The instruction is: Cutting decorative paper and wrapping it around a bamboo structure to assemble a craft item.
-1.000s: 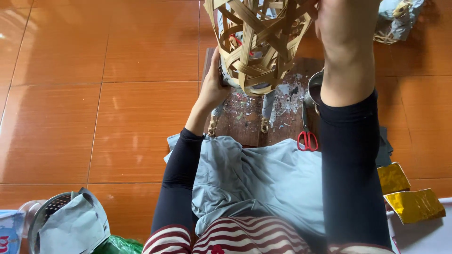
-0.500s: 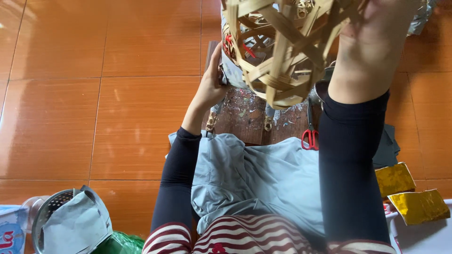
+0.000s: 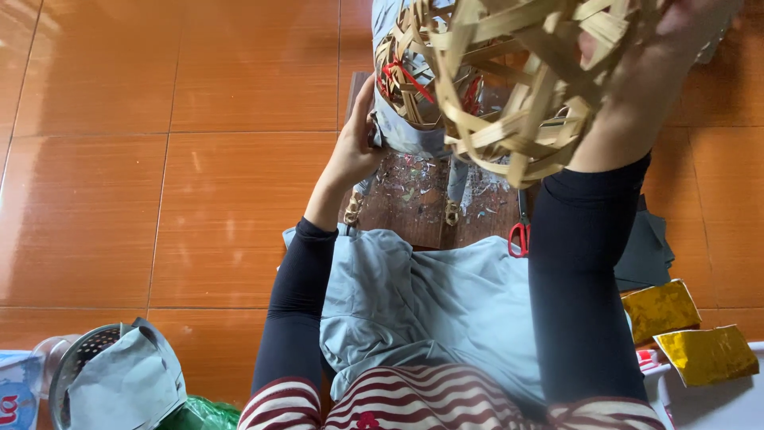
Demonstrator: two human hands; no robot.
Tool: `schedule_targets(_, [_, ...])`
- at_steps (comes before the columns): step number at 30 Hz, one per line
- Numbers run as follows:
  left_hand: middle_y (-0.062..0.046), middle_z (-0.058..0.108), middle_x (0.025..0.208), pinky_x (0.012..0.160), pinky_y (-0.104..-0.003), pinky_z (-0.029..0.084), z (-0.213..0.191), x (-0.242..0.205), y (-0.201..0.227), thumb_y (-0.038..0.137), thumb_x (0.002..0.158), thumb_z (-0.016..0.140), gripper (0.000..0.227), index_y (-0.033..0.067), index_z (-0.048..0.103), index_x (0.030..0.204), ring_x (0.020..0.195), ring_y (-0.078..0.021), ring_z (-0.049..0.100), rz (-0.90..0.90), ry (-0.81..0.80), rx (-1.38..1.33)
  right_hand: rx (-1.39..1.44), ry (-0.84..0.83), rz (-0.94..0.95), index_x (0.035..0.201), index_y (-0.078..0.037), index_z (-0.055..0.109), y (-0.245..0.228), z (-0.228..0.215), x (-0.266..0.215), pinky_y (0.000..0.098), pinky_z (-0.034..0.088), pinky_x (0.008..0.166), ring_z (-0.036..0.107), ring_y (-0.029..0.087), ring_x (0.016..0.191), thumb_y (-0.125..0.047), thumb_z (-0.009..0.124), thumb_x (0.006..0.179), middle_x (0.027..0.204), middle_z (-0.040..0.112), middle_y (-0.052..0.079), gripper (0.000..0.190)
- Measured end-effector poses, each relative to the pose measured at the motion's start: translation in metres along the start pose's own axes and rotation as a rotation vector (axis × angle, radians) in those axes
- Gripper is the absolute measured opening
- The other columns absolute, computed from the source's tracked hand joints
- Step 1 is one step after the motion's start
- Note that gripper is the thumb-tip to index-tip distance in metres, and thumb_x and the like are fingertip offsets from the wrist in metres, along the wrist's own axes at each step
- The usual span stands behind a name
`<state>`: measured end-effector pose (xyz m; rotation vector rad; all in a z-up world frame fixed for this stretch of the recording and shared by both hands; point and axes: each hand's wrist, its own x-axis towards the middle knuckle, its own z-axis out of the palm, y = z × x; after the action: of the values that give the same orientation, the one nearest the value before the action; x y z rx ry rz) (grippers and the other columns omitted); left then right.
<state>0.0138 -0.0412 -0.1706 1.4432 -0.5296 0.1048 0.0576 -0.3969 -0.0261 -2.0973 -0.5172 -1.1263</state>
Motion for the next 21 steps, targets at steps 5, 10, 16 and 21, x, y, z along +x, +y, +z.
schedule_targets(5, [-0.014, 0.046, 0.164, 0.119, -0.036, 0.051, 0.011, -0.001, -0.005, -0.029, 0.089, 0.065, 0.108, 0.0188, 0.013, 0.170, 0.147, -0.0206, 0.051, 0.039, -0.009, -0.112, 0.182, -0.121, -0.002, 0.133, -0.007, 0.054, -0.110, -0.012, -0.003, 0.0386, 0.039, 0.114, 0.052, 0.024, 0.128, -0.058, 0.043, 0.116, 0.132, 0.053, 0.008, 0.055])
schedule_targets(10, [-0.015, 0.038, 0.168, 0.121, -0.038, 0.049, 0.015, 0.000, -0.009, -0.029, 0.087, 0.064, 0.109, 0.0180, 0.011, 0.171, 0.150, -0.0218, 0.046, 0.071, 0.029, -0.067, 0.004, -0.111, -0.016, 0.149, -0.009, 0.053, -0.096, -0.009, -0.018, 0.0371, 0.039, 0.121, 0.051, 0.025, 0.144, -0.055, 0.041, 0.119, 0.150, 0.051, 0.009, 0.056])
schedule_targets(16, [-0.018, 0.019, 0.174, 0.133, -0.045, 0.031, 0.016, 0.004, -0.015, -0.027, 0.084, 0.065, 0.113, 0.0189, 0.006, 0.169, 0.163, -0.0290, 0.022, 0.142, 0.060, 0.235, 0.041, -0.227, -0.011, 0.146, -0.007, 0.053, -0.082, -0.001, -0.023, 0.0387, 0.040, 0.117, 0.053, 0.028, 0.139, -0.044, 0.047, 0.113, 0.146, 0.054, 0.012, 0.050])
schedule_targets(21, [-0.018, 0.019, 0.176, 0.135, -0.043, 0.028, 0.016, 0.005, -0.018, -0.026, 0.085, 0.063, 0.111, 0.0176, 0.006, 0.170, 0.165, -0.0298, 0.020, 0.137, 0.050, 0.186, 0.065, -0.312, -0.004, 0.143, -0.006, 0.054, -0.068, 0.007, -0.017, 0.0400, 0.042, 0.113, 0.055, 0.031, 0.134, -0.036, 0.053, 0.109, 0.142, 0.056, 0.015, 0.046])
